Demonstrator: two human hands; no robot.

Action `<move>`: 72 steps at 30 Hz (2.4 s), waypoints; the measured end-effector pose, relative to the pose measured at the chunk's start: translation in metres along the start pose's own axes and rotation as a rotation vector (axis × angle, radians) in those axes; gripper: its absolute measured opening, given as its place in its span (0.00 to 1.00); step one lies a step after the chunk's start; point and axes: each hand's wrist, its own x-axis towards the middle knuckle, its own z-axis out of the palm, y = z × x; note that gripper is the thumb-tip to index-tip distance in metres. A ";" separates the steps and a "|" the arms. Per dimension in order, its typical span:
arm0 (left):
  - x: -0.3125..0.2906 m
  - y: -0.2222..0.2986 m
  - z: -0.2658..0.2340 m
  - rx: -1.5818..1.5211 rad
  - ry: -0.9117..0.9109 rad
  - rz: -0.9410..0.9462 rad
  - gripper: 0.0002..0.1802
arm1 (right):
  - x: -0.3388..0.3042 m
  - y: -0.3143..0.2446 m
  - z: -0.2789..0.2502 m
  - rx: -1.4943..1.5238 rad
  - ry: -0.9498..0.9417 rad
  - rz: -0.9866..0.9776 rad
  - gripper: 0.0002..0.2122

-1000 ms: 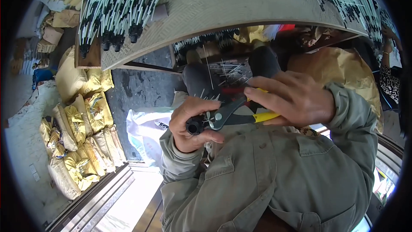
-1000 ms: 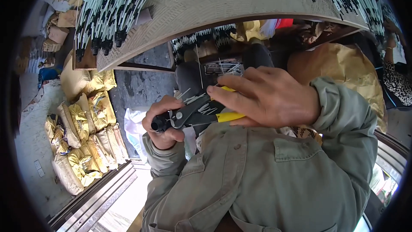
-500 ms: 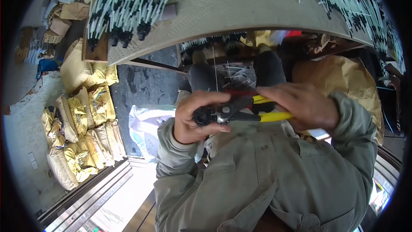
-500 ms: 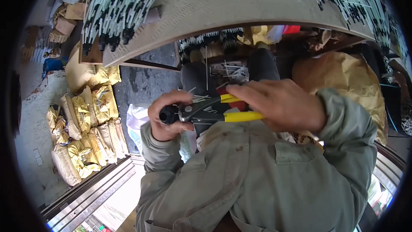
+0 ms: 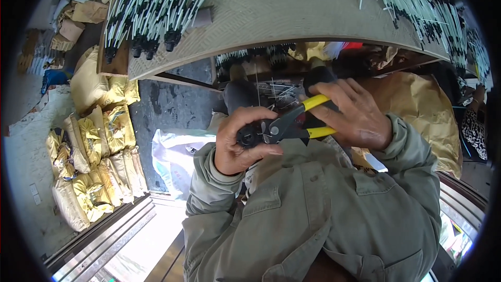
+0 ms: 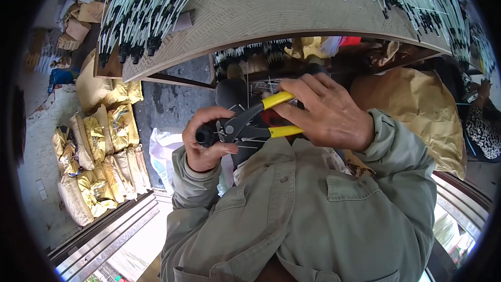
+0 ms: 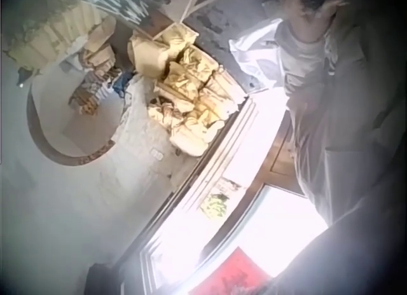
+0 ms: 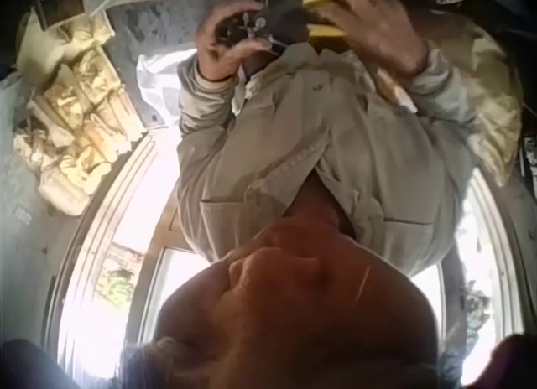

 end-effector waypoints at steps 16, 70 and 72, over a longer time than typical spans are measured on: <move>-0.006 -0.003 -0.003 0.005 0.109 -0.055 0.33 | 0.008 0.008 0.036 0.167 0.302 -0.083 0.13; -0.087 -0.002 -0.026 -0.098 0.389 0.228 0.22 | -0.029 0.033 0.264 0.754 0.358 0.881 0.09; -0.094 -0.001 -0.048 -0.121 0.562 0.267 0.25 | -0.041 0.036 0.286 0.988 0.178 1.125 0.11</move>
